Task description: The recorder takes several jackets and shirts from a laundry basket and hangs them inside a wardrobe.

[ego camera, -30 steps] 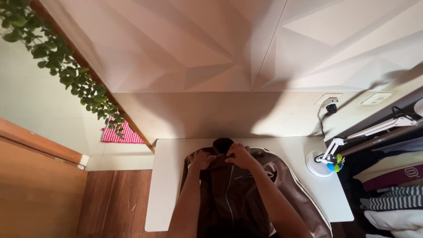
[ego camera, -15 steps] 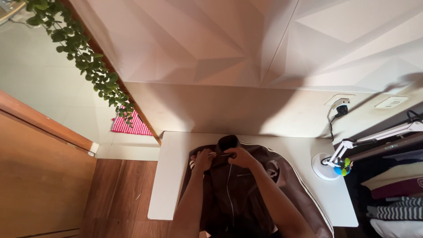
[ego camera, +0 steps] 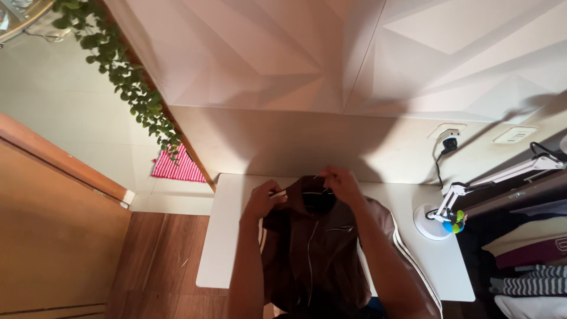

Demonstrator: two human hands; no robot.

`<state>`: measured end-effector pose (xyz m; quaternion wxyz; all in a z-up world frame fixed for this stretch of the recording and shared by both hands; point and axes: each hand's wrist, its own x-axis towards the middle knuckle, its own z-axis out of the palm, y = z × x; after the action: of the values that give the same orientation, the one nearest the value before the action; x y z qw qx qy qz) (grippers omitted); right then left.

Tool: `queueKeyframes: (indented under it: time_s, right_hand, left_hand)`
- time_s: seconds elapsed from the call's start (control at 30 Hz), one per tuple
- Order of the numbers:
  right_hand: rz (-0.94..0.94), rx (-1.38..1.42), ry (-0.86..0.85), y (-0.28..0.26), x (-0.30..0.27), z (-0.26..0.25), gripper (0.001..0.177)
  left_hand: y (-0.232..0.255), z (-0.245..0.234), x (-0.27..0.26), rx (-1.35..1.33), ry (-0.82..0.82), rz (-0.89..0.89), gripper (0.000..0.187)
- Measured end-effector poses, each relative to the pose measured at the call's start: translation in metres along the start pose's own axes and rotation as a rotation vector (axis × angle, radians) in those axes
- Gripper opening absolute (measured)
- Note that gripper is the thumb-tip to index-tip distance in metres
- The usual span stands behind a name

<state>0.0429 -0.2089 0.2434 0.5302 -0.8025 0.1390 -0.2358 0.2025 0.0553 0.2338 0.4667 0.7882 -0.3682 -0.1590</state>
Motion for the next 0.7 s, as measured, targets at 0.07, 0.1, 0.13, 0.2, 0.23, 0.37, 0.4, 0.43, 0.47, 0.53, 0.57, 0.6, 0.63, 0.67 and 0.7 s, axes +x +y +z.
queueKeyframes:
  time_s: [0.07,0.1,0.13,0.2,0.23,0.37,0.4,0.43,0.47,0.53,0.57,0.6,0.63,0.67,0.7]
  right_hand:
    - [-0.027,-0.031,-0.009,-0.066,-0.003,-0.008,0.021]
    - [-0.047,-0.065,-0.013,-0.099,-0.007,-0.014,0.018]
    - [-0.051,-0.066,-0.011,-0.126,-0.016,-0.015,0.018]
    - [-0.122,-0.121,0.054,-0.178,-0.035,-0.015,0.013]
    - [-0.13,-0.121,0.056,-0.196,-0.045,-0.014,0.013]
    - [-0.28,-0.131,0.253,-0.243,-0.079,-0.015,0.01]
    - [-0.296,-0.134,0.319,-0.25,-0.086,-0.017,0.011]
    - [-0.308,-0.134,0.327,-0.249,-0.091,-0.019,0.011]
    - [-0.272,-0.064,0.349,-0.248,-0.096,-0.021,0.012]
    - [-0.247,0.003,0.386,-0.259,-0.108,-0.03,0.013]
    - [-0.247,-0.001,0.383,-0.269,-0.118,-0.034,0.012]
    - [-0.246,-0.005,0.38,-0.278,-0.127,-0.037,0.012]
    - [-0.245,-0.012,0.383,-0.29,-0.144,-0.044,0.012]
    - [-0.292,-0.121,0.347,-0.302,-0.16,-0.05,0.015]
    - [-0.338,-0.229,0.321,-0.313,-0.177,-0.056,0.021]
  left_hand:
    - [0.032,-0.019,-0.006,-0.092,-0.028,0.063,0.031]
    - [0.049,-0.027,-0.009,-0.187,-0.064,0.125,0.028]
    - [0.075,-0.037,-0.019,-0.186,-0.063,0.13,0.028]
    - [0.128,-0.057,-0.038,-0.249,-0.154,0.213,0.034]
    - [0.149,-0.065,-0.05,-0.245,-0.151,0.22,0.034]
    - [0.191,-0.077,-0.093,0.003,-0.246,0.177,0.052]
    - [0.191,-0.076,-0.103,0.043,-0.233,0.291,0.027]
    - [0.194,-0.076,-0.111,0.048,-0.228,0.304,0.027]
    - [0.196,-0.077,-0.119,0.105,-0.149,0.349,0.022]
    - [0.201,-0.078,-0.13,0.165,-0.072,0.414,0.019]
    - [0.201,-0.076,-0.136,0.133,-0.005,0.4,0.018]
    - [0.2,-0.075,-0.141,0.099,0.062,0.385,0.02]
    - [0.2,-0.079,-0.147,0.093,0.058,0.389,0.02]
    - [0.201,-0.083,-0.153,0.12,0.134,0.397,0.02]
    - [0.202,-0.087,-0.156,0.15,0.203,0.414,0.02]
